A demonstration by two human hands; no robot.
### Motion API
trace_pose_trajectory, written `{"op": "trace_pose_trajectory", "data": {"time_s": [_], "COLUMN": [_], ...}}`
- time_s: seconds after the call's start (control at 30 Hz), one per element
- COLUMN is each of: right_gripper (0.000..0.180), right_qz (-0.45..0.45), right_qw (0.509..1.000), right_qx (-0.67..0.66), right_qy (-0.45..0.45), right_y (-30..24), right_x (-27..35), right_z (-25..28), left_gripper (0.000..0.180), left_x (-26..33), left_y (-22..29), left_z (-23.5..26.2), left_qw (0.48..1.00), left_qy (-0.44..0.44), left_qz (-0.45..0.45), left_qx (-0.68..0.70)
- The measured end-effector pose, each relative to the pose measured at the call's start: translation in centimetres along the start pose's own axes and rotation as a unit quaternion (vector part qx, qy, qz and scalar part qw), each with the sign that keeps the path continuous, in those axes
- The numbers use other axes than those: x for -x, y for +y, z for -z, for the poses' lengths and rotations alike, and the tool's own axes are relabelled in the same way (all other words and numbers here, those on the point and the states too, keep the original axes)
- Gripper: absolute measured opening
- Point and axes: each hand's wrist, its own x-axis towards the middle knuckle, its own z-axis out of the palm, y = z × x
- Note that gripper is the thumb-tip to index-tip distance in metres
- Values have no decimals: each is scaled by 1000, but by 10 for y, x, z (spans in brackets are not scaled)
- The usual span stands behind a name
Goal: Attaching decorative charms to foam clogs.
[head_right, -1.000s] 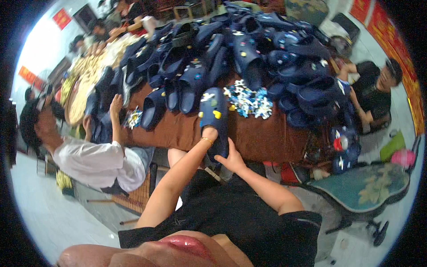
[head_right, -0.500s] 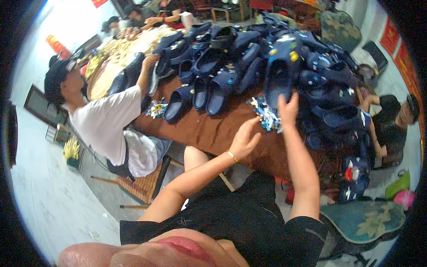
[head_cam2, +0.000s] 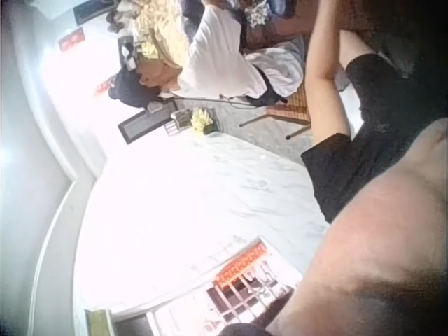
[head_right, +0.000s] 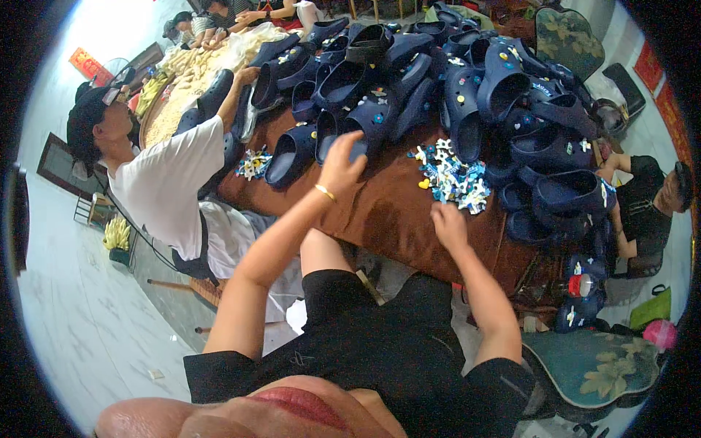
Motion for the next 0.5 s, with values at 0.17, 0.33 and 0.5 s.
{"op": "trace_pose_trajectory", "data": {"time_s": [0.17,0.33,0.5], "right_gripper": [14,11,9], "right_qz": [-52,-49,-48], "right_qw": [998,997,997], "right_qx": [23,63,57], "right_qy": [-26,-2,10], "right_y": [3,0,3], "right_x": [69,72,75], "right_z": [-1,-5,-3], "left_gripper": [49,59,66], "left_x": [-58,-121,-172], "left_y": [-37,-59,-62], "left_z": [18,18,9], "left_qw": [990,963,940], "left_qy": [-13,15,21], "left_qz": [10,-11,-28], "left_qx": [-139,-269,-340]}}
